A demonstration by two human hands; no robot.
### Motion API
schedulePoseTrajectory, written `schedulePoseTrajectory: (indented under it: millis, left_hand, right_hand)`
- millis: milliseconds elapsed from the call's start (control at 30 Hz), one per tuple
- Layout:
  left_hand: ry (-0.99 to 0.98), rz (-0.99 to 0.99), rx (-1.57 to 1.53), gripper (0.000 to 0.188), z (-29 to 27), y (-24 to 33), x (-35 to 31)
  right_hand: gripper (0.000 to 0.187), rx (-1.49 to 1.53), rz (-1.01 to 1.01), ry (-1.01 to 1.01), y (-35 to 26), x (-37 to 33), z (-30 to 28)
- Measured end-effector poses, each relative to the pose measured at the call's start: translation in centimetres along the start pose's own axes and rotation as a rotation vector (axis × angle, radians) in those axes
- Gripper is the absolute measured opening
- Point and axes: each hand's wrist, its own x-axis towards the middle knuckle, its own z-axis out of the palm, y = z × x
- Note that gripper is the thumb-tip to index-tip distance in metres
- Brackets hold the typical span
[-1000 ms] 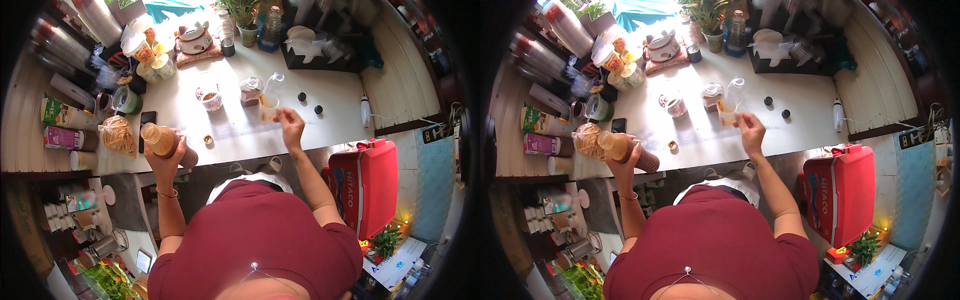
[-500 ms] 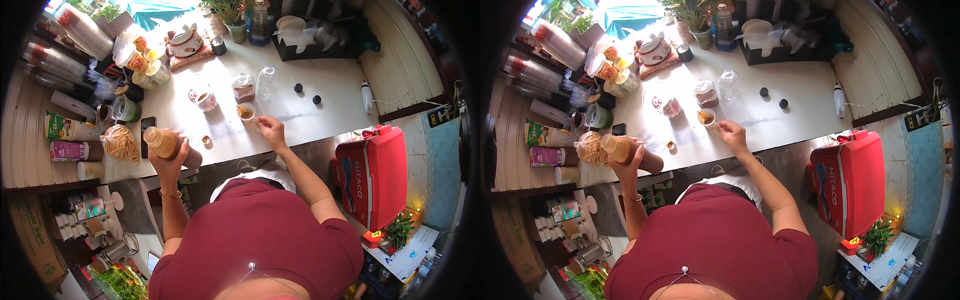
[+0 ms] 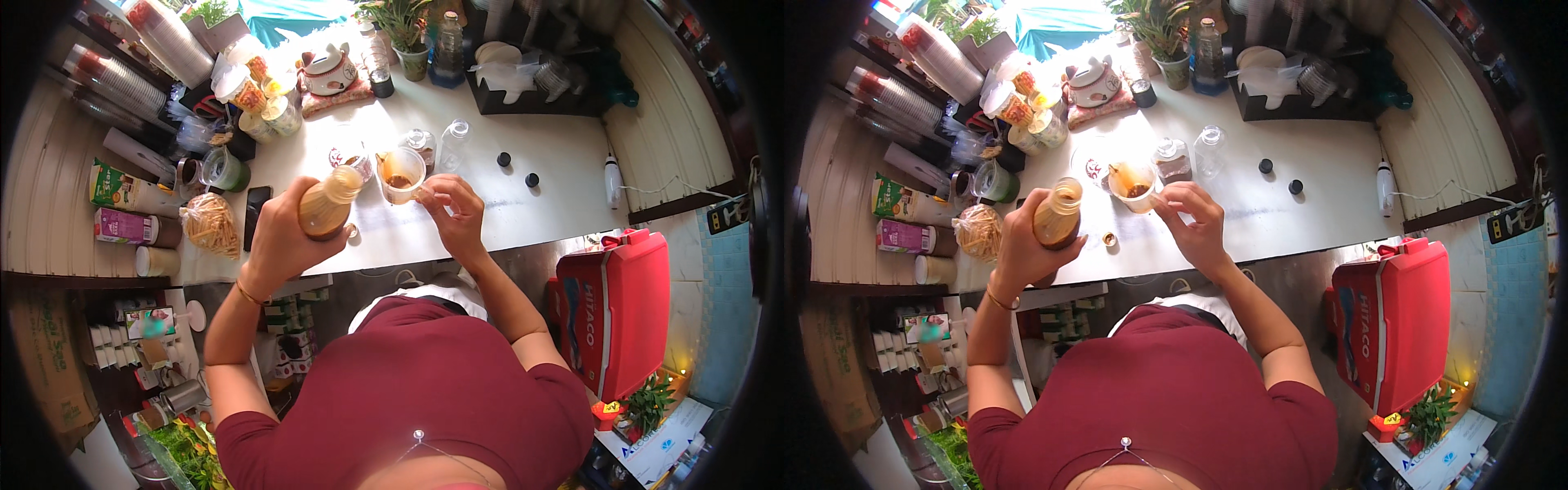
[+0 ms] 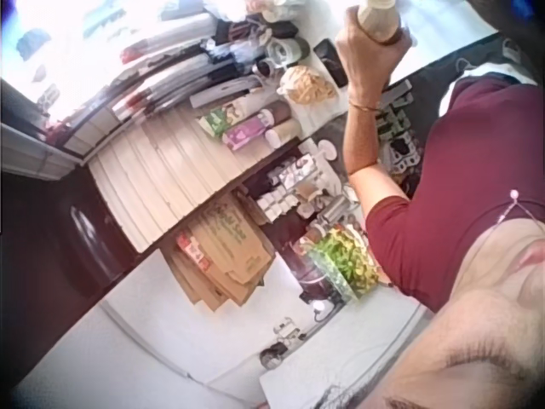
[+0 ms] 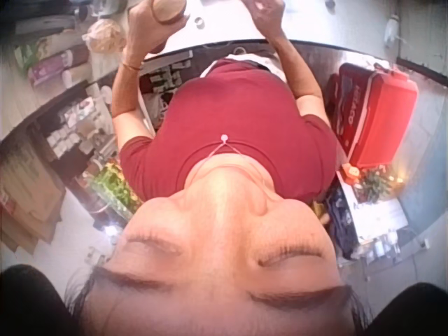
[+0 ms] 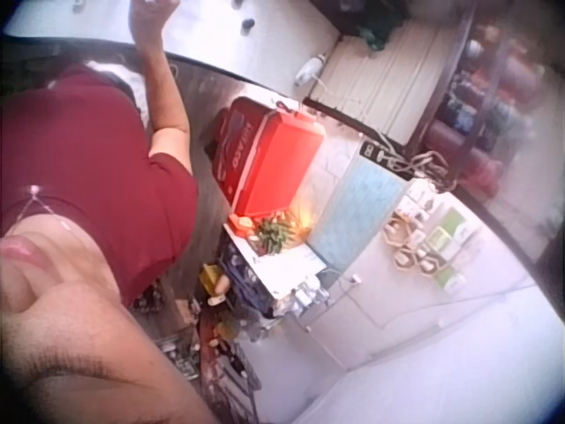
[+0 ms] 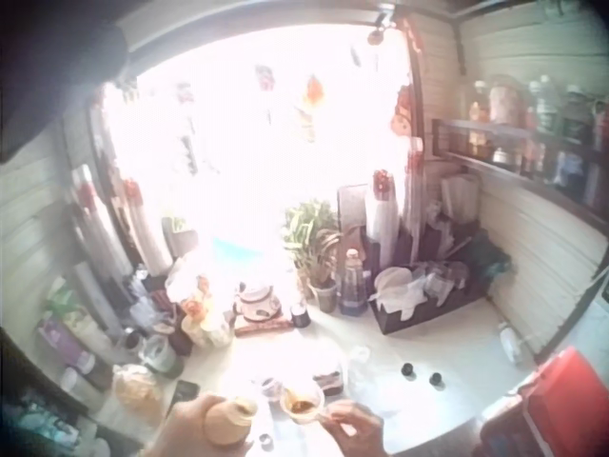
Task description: The person pours a dark liquid from a bottle into two plastic cups, then adds a light-colored liquid from a second bottle into each cup. They retrieve a third bottle from the refrigerator and pour its contents into the cups as well.
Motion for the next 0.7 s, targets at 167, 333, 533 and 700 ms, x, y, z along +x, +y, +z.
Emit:
schedulePoseTrajectory:
  millis: [167,333,533,700]
  left_hand:
    - [-0.217,0.036,0.172,0.047,-1.1,1.5,2.7]
    - [-0.376,0.027,0.296,0.046,-1.6,3.0,5.2]
    - [-0.464,0.071,0.417,0.046,-2.1,4.3,7.2]
    - [-0.481,0.089,0.442,0.045,-2.1,4.5,7.8]
  right_hand:
    - [0.009,-0.045,-0.063,0.031,-1.5,1.5,-0.4]
    - [0.009,-0.073,-0.031,0.083,-1.9,2.1,-1.4]
    - [0.012,-0.18,-0.027,0.137,-1.5,2.1,-2.5]
    - [0.015,-0.101,0.041,0.155,-1.4,2.3,-2.8]
